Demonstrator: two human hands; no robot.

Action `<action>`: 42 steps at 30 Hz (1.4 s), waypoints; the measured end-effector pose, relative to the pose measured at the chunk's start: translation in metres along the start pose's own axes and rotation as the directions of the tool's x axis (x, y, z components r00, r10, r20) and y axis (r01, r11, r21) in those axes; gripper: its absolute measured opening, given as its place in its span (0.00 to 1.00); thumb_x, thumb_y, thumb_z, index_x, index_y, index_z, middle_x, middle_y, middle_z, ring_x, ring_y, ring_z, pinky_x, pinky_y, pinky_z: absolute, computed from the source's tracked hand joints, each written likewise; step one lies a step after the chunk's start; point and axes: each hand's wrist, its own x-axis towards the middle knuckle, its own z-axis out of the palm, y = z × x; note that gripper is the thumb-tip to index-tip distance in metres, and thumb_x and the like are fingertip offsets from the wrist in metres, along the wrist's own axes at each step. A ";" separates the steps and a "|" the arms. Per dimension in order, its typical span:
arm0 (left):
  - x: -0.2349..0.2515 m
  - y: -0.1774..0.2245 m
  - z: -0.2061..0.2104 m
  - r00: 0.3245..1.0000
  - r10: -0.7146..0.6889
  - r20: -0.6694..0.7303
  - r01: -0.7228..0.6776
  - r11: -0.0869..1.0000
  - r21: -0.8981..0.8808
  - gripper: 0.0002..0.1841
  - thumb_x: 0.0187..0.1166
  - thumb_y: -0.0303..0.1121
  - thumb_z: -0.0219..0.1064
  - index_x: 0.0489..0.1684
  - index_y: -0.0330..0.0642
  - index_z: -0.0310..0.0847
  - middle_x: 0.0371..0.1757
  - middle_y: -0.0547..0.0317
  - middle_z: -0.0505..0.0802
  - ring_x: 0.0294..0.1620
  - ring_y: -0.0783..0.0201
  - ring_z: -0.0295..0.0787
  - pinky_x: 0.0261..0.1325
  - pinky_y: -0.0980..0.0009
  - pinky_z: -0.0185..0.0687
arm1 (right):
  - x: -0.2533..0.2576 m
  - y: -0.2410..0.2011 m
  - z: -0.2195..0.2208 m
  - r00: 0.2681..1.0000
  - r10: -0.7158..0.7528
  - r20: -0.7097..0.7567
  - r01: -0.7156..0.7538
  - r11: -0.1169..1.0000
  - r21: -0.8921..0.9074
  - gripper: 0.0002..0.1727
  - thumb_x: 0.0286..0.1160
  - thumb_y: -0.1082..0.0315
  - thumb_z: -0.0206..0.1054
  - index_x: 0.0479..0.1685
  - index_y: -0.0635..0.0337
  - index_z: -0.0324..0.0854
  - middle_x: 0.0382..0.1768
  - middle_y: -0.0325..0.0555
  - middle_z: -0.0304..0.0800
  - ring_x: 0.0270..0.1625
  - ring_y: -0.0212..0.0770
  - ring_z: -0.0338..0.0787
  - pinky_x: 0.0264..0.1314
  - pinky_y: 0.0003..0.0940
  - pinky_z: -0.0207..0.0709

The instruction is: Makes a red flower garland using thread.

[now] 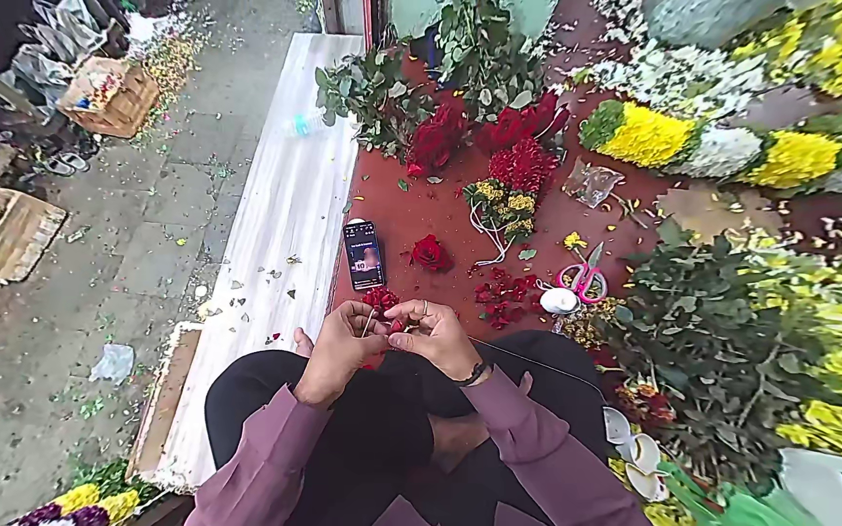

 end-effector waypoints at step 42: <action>-0.003 -0.001 -0.007 0.962 0.186 0.200 -0.272 0.718 0.641 0.15 0.75 0.50 0.74 0.42 0.48 0.92 0.31 0.69 0.93 0.31 0.76 0.88 0.41 0.69 0.88 | -0.005 0.010 0.013 0.907 0.327 -0.267 -0.295 0.943 0.152 0.21 0.61 0.71 0.84 0.53 0.66 0.84 0.24 0.44 0.85 0.18 0.30 0.74 0.17 0.23 0.64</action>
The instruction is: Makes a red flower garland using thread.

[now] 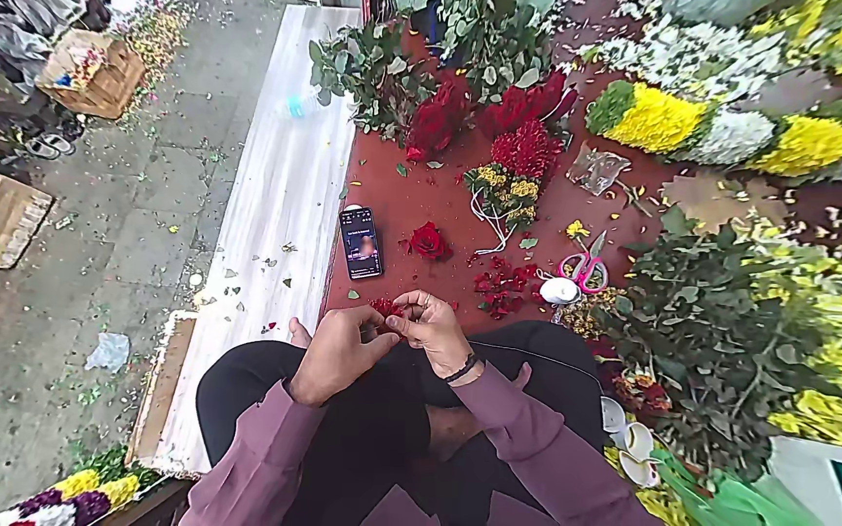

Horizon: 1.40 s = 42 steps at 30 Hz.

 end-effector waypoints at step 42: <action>0.007 0.105 -0.029 0.941 0.295 0.165 -0.227 0.913 -0.340 0.07 0.82 0.33 0.69 0.40 0.39 0.89 0.34 0.63 0.94 0.34 0.72 0.91 0.40 0.72 0.90 | 0.012 0.002 -0.045 0.686 -0.385 0.617 0.247 0.921 0.301 0.07 0.82 0.63 0.64 0.42 0.49 0.89 0.36 0.23 0.90 0.38 0.16 0.86 0.41 0.17 0.80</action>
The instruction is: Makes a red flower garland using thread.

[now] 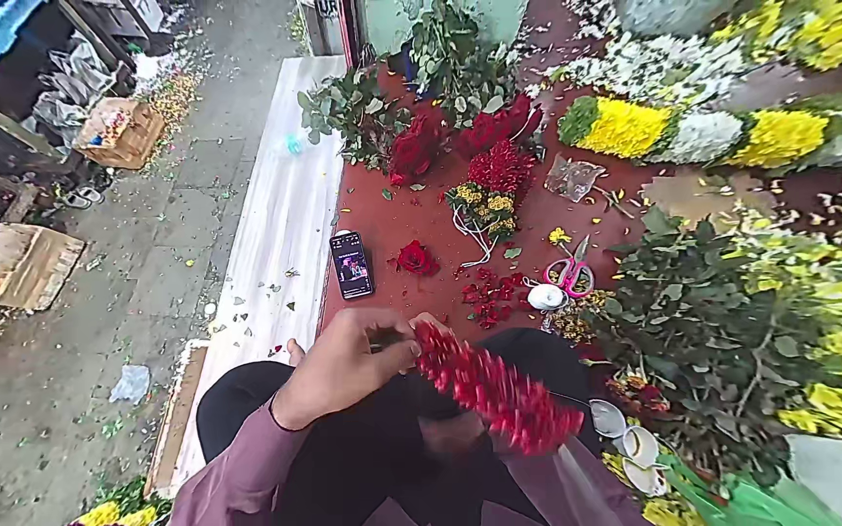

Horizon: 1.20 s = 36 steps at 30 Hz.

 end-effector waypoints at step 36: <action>-0.033 -0.097 -0.024 0.863 -0.359 -0.355 0.485 0.787 0.382 0.10 0.66 0.51 0.75 0.33 0.60 0.95 0.35 0.68 0.91 0.40 0.63 0.85 0.42 0.51 0.80 | 0.008 -0.041 -0.020 0.946 0.301 -0.124 -0.323 0.821 -0.470 0.12 0.83 0.64 0.68 0.45 0.64 0.92 0.34 0.38 0.94 0.30 0.26 0.86 0.36 0.24 0.82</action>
